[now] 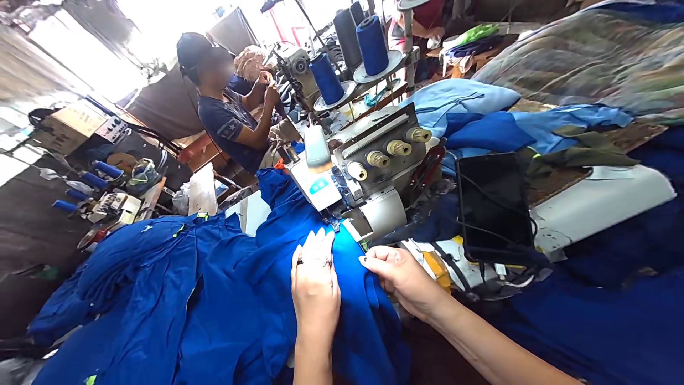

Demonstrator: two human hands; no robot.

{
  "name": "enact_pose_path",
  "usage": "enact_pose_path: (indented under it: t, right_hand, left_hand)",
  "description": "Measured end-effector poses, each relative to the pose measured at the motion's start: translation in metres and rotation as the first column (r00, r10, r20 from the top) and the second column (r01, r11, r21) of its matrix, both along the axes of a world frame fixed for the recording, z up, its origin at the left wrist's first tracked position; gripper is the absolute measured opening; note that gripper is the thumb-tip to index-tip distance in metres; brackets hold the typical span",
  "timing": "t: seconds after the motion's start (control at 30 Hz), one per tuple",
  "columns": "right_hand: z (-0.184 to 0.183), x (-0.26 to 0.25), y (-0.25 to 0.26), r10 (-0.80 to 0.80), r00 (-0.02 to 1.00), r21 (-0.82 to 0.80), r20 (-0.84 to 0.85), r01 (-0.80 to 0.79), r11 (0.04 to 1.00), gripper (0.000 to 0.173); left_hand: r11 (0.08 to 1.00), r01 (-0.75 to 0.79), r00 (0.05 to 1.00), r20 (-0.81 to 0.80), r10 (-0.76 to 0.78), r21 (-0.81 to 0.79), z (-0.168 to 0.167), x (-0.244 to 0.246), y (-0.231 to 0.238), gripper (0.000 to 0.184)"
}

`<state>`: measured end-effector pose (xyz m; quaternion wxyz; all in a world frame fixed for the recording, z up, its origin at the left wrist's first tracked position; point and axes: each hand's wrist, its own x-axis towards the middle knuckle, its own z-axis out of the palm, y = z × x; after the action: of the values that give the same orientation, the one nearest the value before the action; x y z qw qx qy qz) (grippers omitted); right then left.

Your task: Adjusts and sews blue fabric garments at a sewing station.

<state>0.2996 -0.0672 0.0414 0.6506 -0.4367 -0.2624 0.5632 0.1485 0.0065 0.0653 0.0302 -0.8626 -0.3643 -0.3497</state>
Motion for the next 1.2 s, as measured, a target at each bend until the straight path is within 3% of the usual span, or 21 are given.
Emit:
enact_pose_path:
  t: [0.2, 0.3, 0.4, 0.53, 0.8, 0.97, 1.2]
  right_hand:
    - [0.000, -0.006, 0.005, -0.056, 0.998, 0.008, 0.016, 0.056, 0.998, 0.029]
    - [-0.005, -0.010, 0.007, -0.109, 0.986, 0.075, 0.130, 0.100, 0.992, 0.024]
    - [-0.008, -0.011, 0.001, 0.003, 0.955, 0.102, 0.296, -0.035, 0.994, 0.013]
    - [-0.024, -0.016, -0.014, 0.181, 0.883, 0.082, 0.433, -0.238, 0.968, 0.032]
    - [-0.011, -0.009, -0.025, 0.272, 0.949, 0.012, 0.156, -0.277, 0.961, 0.025]
    - [-0.002, -0.006, -0.010, 0.218, 0.974, -0.024, 0.058, -0.217, 0.976, 0.028]
    - [-0.003, -0.007, 0.000, 0.164, 0.982, 0.026, 0.094, -0.167, 0.986, 0.028]
  left_hand:
    - [0.995, 0.077, 0.997, -0.002, -0.078, -0.058, 0.000, -0.008, 0.023, 0.034]
    - [0.979, 0.124, 0.992, 0.028, -0.121, -0.160, 0.010, -0.010, 0.037, 0.030]
    - [0.941, 0.197, 0.980, 0.089, -0.179, -0.274, 0.017, -0.014, 0.051, 0.027]
    - [0.932, 0.215, 0.976, 0.084, -0.199, -0.293, 0.016, -0.016, 0.052, 0.028]
    - [0.954, 0.141, 0.990, 0.035, -0.137, -0.266, 0.017, -0.012, 0.048, 0.029]
    - [0.960, 0.092, 0.993, -0.052, -0.110, -0.265, 0.020, -0.008, 0.064, 0.029]
    - [0.951, 0.071, 0.991, -0.084, -0.101, -0.302, 0.027, -0.003, 0.078, 0.029]
